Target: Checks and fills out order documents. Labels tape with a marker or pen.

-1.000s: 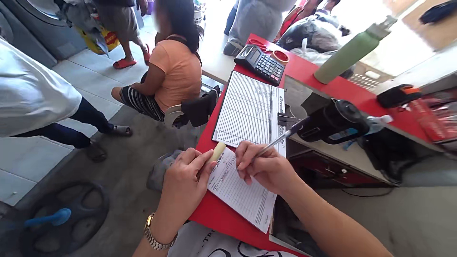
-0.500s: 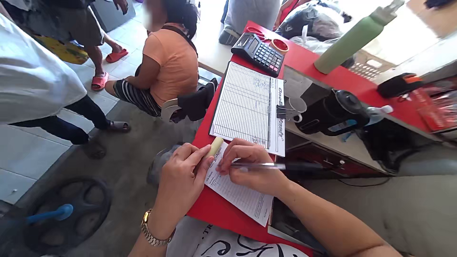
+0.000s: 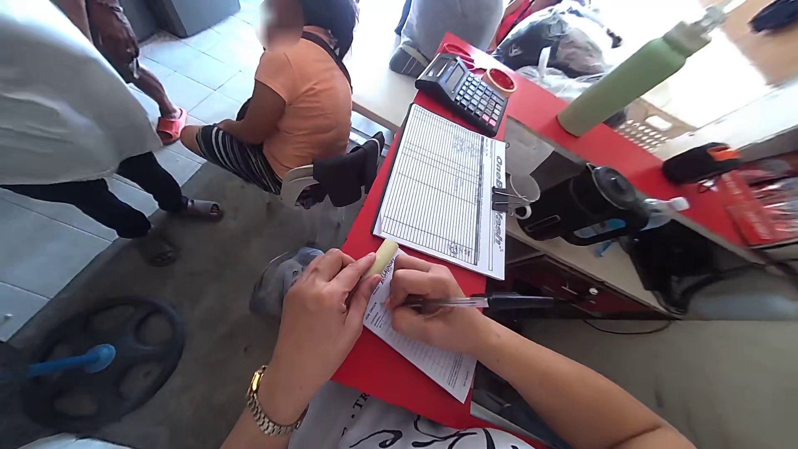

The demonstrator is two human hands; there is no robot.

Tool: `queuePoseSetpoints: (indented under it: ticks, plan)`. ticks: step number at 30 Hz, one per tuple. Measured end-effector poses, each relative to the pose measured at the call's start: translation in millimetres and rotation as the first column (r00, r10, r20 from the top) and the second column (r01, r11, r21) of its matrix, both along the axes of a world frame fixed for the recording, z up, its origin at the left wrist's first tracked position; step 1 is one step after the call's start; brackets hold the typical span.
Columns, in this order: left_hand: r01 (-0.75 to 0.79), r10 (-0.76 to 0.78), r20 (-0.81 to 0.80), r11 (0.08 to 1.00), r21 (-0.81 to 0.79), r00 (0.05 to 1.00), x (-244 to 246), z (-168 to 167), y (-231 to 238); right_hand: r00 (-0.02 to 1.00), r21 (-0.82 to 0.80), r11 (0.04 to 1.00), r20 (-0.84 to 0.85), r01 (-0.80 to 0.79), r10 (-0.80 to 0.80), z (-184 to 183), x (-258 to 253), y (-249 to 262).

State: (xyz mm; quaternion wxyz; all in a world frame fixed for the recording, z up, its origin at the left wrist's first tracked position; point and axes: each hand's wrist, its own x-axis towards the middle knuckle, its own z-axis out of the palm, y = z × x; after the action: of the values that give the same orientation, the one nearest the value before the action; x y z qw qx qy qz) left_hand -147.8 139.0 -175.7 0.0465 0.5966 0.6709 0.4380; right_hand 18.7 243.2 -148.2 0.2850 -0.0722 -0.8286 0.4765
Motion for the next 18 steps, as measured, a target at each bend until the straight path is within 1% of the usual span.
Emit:
queuePoseSetpoints:
  ticks: [4,15,18]
  plan:
    - [0.001,-0.001,-0.008,1.0,0.003,1.0,-0.2,0.3,-0.3,1.0,-0.044,0.999,-0.009,0.007,-0.008,0.3,-0.1,0.9]
    - [-0.004,0.004,-0.01,1.0,0.005,1.0,0.3,0.7,-0.6,0.999,-0.076,0.996,-0.007,0.05,-0.051,0.7,1.1,-0.3]
    - [-0.001,0.001,-0.011,1.0,0.012,1.0,0.2,0.5,-0.5,0.998,-0.037,0.997,-0.007,0.068,-0.068,0.9,1.2,-2.1]
